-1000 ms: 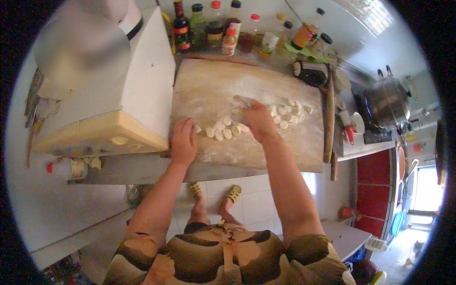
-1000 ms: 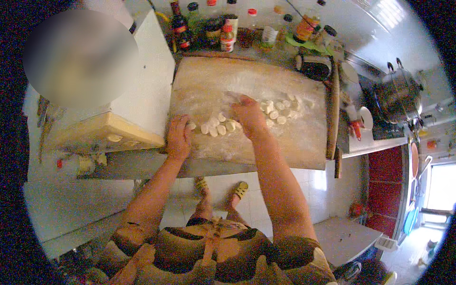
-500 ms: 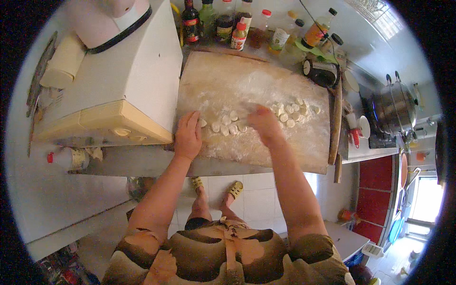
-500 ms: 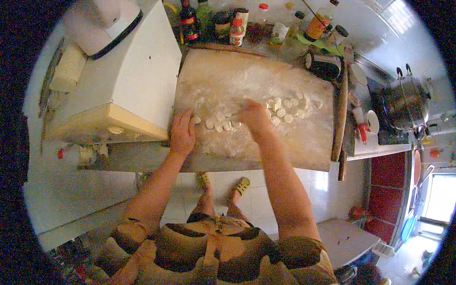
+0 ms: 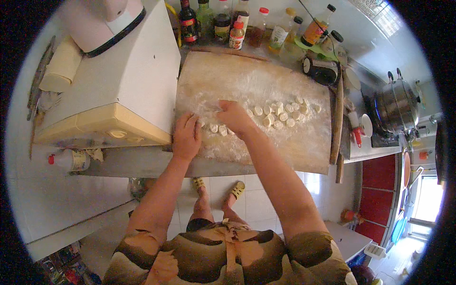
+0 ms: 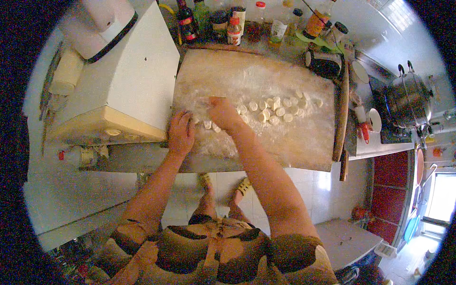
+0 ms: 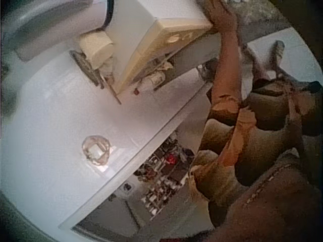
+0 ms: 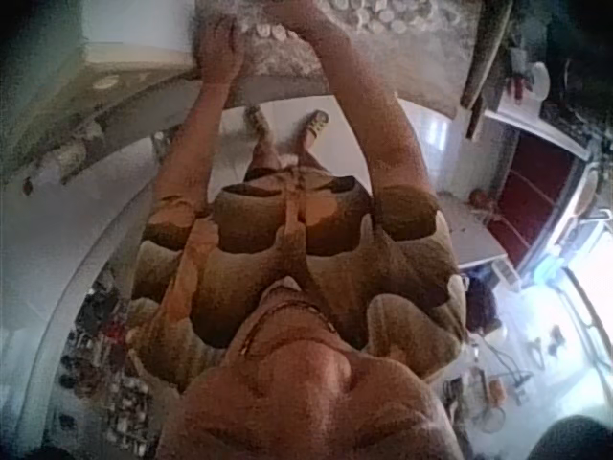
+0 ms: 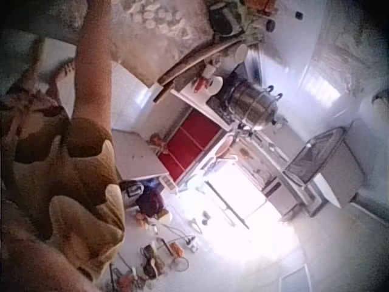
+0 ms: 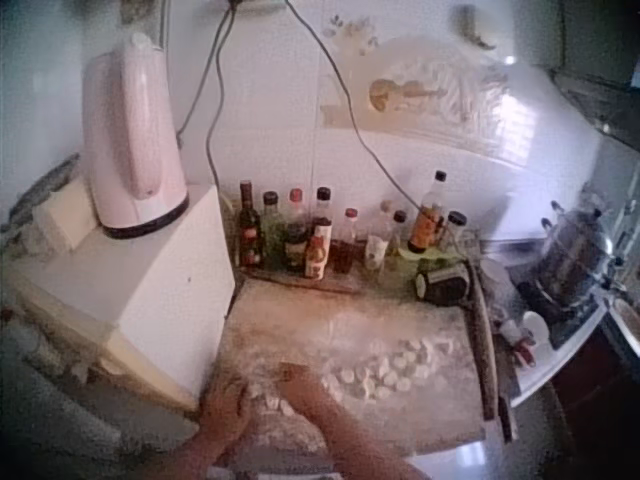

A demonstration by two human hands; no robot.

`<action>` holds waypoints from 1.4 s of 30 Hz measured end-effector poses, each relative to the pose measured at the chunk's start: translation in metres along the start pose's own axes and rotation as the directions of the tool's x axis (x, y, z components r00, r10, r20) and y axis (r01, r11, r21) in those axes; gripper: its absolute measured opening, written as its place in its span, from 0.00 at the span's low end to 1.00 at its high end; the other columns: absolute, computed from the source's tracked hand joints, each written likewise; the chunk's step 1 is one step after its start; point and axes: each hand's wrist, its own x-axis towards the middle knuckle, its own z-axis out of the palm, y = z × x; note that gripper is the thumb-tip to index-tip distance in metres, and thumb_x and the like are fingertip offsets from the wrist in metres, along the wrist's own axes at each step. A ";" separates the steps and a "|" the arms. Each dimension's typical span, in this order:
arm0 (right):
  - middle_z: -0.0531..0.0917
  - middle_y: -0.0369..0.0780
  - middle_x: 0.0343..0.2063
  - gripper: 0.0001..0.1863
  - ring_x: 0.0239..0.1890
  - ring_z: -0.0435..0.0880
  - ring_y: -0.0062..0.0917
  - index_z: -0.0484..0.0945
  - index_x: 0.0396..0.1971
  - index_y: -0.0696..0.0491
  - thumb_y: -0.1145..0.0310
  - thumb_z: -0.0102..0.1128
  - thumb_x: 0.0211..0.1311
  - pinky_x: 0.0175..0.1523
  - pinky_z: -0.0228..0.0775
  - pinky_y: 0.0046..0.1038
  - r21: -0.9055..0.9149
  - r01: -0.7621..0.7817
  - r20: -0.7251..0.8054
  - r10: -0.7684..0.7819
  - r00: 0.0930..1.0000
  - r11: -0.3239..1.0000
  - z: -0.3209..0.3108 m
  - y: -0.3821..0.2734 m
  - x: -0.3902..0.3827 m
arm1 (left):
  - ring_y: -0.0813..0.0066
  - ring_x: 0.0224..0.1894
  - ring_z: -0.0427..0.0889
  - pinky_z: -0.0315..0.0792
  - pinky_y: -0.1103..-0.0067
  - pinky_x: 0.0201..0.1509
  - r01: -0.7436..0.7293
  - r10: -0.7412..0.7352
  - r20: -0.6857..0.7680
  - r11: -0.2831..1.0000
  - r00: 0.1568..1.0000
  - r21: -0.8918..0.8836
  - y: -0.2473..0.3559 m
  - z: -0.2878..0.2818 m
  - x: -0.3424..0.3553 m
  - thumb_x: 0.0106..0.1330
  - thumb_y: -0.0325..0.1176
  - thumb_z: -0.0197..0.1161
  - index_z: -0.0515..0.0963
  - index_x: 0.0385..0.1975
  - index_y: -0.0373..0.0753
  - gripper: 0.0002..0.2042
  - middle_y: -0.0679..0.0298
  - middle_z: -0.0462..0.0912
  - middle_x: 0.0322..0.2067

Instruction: The person rolls a long dough log on a floured wooden board, cuts it into small pieces with a knife, and arranges the pieces on the board. The person also briefly washes hands at the sink and retrieves a knife from a drawer.

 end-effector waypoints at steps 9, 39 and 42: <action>0.83 0.49 0.39 0.18 0.41 0.81 0.43 0.80 0.48 0.52 0.68 0.62 0.55 0.47 0.73 0.40 -0.427 0.089 -0.500 -0.317 0.806 0.900 -0.067 0.021 -0.055 | 0.50 0.58 0.72 0.65 0.63 0.65 0.024 -0.027 0.061 0.998 0.998 0.050 0.005 -0.003 -0.001 0.57 0.31 0.63 0.76 0.49 0.35 0.19 0.51 0.76 0.55; 0.70 0.42 0.63 0.28 0.62 0.66 0.49 0.74 0.58 0.46 0.58 0.65 0.55 0.68 0.53 0.51 -0.733 -0.117 -0.471 -0.376 0.798 0.670 -0.160 0.092 -0.010 | 0.61 0.69 0.59 0.48 0.43 0.68 -0.478 0.421 0.576 0.876 0.701 -0.059 0.130 0.132 0.118 0.63 0.48 0.59 0.75 0.57 0.46 0.23 0.63 0.66 0.65; 0.70 0.42 0.62 0.29 0.63 0.66 0.48 0.74 0.58 0.46 0.58 0.65 0.53 0.68 0.53 0.53 -0.757 0.034 -0.259 -0.347 0.901 0.652 -0.152 0.087 0.021 | 0.57 0.70 0.58 0.49 0.43 0.67 -0.321 0.274 0.513 0.947 0.814 0.004 0.105 0.102 0.091 0.62 0.50 0.60 0.72 0.61 0.48 0.28 0.62 0.63 0.67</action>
